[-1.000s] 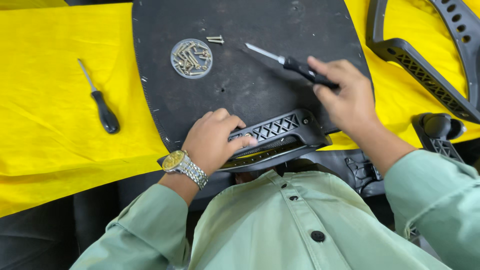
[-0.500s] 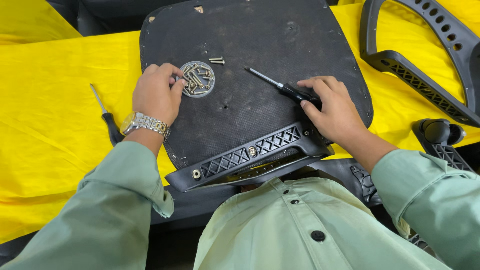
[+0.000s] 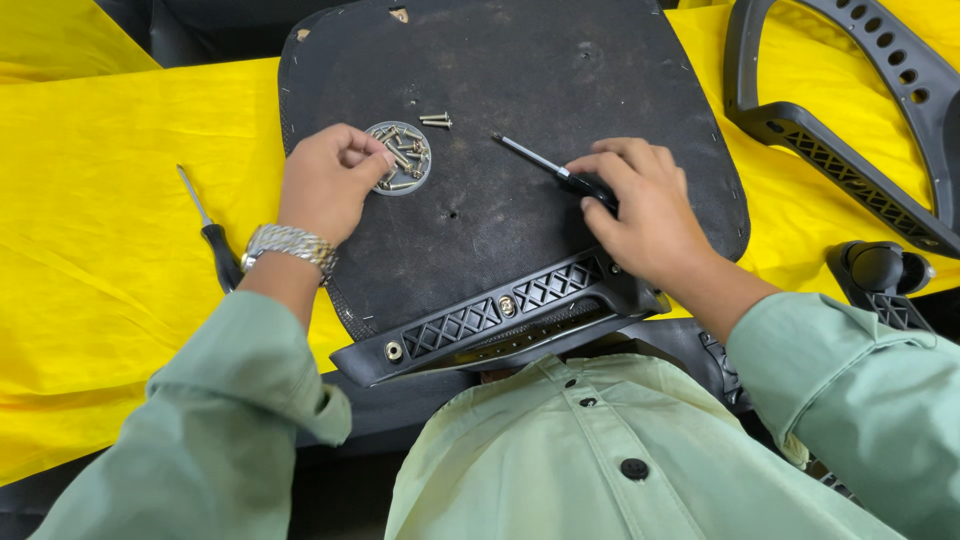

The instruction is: The person assembles a black plastic chair armrest by inserting screws and tightening them with a screwdriver. They pick up screws from a small container, align the armrest, and secure it to the chair frame.

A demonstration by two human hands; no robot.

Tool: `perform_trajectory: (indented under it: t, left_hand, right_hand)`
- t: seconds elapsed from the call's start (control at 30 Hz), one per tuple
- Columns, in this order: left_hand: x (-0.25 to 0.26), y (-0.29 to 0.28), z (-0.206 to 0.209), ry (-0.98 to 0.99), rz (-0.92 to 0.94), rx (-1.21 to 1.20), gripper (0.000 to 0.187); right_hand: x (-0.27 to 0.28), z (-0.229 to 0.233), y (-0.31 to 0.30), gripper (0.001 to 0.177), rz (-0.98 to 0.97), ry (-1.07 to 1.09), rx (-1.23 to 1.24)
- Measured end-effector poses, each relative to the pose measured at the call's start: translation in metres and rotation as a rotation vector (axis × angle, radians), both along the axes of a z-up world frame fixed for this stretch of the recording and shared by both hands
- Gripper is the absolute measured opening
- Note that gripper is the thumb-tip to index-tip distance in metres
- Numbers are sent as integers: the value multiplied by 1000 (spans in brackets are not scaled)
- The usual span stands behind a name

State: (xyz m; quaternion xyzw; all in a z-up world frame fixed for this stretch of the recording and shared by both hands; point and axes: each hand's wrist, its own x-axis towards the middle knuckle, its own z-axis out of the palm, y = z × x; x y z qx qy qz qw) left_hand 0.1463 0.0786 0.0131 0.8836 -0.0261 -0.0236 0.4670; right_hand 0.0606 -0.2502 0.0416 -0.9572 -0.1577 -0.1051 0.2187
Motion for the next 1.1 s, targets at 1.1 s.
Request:
perform_trajectory:
  t: [1.1]
  left_hand:
    - [-183,31,-5,-280,-229,481,61]
  right_hand:
    - [-27,6,115,10,243,988,438]
